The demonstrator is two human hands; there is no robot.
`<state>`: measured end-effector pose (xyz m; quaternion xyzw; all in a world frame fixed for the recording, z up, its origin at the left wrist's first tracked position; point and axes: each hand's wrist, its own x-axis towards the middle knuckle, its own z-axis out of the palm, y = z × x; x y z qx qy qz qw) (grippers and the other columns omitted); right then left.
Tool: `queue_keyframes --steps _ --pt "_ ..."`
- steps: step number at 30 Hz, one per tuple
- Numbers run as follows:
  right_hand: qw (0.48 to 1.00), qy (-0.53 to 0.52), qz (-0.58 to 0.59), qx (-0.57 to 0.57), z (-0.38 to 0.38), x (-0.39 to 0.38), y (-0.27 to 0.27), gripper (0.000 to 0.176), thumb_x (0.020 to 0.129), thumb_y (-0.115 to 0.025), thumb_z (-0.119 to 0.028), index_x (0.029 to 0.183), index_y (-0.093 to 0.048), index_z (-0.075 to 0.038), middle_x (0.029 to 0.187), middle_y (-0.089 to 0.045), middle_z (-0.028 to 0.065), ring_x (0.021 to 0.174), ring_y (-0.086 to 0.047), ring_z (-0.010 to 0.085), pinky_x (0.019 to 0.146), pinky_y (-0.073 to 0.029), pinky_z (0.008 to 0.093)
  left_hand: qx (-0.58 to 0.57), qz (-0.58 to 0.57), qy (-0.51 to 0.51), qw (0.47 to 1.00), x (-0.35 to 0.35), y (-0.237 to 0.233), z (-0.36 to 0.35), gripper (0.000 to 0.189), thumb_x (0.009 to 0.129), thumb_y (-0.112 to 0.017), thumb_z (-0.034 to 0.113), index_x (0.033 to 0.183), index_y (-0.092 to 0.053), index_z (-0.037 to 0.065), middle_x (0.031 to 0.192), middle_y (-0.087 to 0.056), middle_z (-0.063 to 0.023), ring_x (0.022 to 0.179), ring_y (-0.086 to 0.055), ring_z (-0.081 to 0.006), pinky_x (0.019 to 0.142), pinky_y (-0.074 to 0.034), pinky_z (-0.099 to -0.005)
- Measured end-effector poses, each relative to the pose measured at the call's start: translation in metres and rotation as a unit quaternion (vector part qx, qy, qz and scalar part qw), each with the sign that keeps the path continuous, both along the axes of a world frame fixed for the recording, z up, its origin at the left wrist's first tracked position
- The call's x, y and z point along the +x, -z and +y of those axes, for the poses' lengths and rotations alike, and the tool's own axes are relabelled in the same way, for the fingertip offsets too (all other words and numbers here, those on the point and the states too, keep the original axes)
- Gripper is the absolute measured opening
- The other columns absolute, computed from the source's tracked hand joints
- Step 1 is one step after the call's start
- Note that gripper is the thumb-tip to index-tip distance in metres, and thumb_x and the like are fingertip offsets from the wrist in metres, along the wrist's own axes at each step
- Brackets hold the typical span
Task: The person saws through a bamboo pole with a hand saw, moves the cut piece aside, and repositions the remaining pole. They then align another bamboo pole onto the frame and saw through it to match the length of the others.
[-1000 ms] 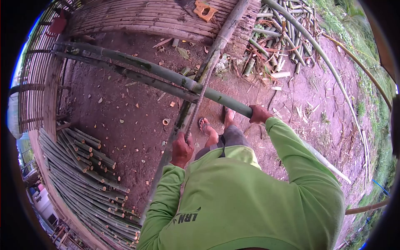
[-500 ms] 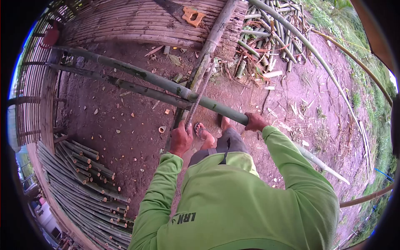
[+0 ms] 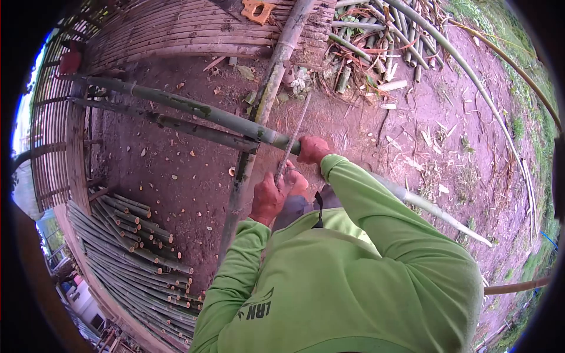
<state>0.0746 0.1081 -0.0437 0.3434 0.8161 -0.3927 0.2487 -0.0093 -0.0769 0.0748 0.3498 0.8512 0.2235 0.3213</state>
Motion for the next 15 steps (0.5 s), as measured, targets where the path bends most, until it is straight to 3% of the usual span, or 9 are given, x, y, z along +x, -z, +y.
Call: queue_keyframes --steps 1,4,5,8,11,15 --pt "0.999 0.007 -0.038 -0.003 -0.006 -0.002 -0.002 0.040 0.066 -0.074 -0.028 0.099 -0.068 -0.006 0.097 -0.068 0.0191 0.095 -0.066 0.0350 0.084 -0.053 0.0435 -0.010 0.021 0.009 1.000 0.002 -0.004 -0.001 0.022 0.091 -0.054 0.020 0.087 -0.053 -0.002 0.071 -0.060 -0.0275 0.071 -0.061 -0.0470 0.059 -0.046 -0.0530" --pt "0.999 0.019 -0.003 0.026 -0.011 0.003 0.011 0.028 0.070 -0.067 -0.020 0.095 -0.071 -0.008 0.099 -0.069 0.0181 0.096 -0.067 0.0329 0.085 -0.054 0.0421 -0.036 0.034 -0.001 0.999 0.017 -0.014 -0.020 0.020 0.090 -0.056 0.018 0.087 -0.052 -0.002 0.070 -0.059 -0.0256 0.070 -0.061 -0.0461 0.058 -0.045 -0.0519" --pt "1.000 0.005 -0.009 0.017 -0.007 0.003 0.004 0.027 0.072 -0.064 -0.017 0.097 -0.071 -0.009 0.099 -0.069 0.0175 0.096 -0.067 0.0320 0.085 -0.054 0.0417 -0.049 0.032 -0.011 0.998 0.025 -0.021 -0.038 0.019 0.089 -0.056 0.017 0.087 -0.052 -0.001 0.070 -0.059 -0.0254 0.070 -0.061 -0.0461 0.059 -0.045 -0.0520" --pt "1.000 0.002 0.003 -0.009 -0.004 0.003 0.014 0.032 0.073 -0.067 -0.027 0.098 -0.067 -0.007 0.098 -0.068 0.0190 0.096 -0.066 0.0348 0.082 -0.053 0.0431 -0.051 0.045 0.005 0.998 0.043 -0.056 -0.073 0.019 0.088 -0.056 0.016 0.092 -0.049 -0.001 0.068 -0.058 -0.0273 0.070 -0.059 -0.0488 0.059 -0.046 -0.0553" --pt "1.000 0.002 -0.005 0.003 -0.008 0.004 0.010 0.028 0.073 -0.064 -0.016 0.099 -0.069 -0.008 0.100 -0.069 0.0171 0.096 -0.067 0.0314 0.084 -0.054 0.0420 -0.103 0.047 -0.008 0.994 0.055 -0.079 -0.076 0.018 0.086 -0.058 0.014 0.093 -0.049 0.000 0.068 -0.059 -0.0252 0.066 -0.059 -0.0476 0.055 -0.045 -0.0549" --pt "1.000 0.011 0.000 -0.004 -0.001 -0.001 0.020 0.029 0.073 -0.064 -0.017 0.101 -0.067 -0.009 0.101 -0.069 0.0169 0.096 -0.067 0.0315 0.083 -0.054 0.0422 -0.093 0.057 -0.017 0.994 0.056 -0.069 -0.059 0.017 0.085 -0.059 0.014 0.091 -0.050 0.001 0.069 -0.060 -0.0247 0.067 -0.060 -0.0468 0.056 -0.046 -0.0552"
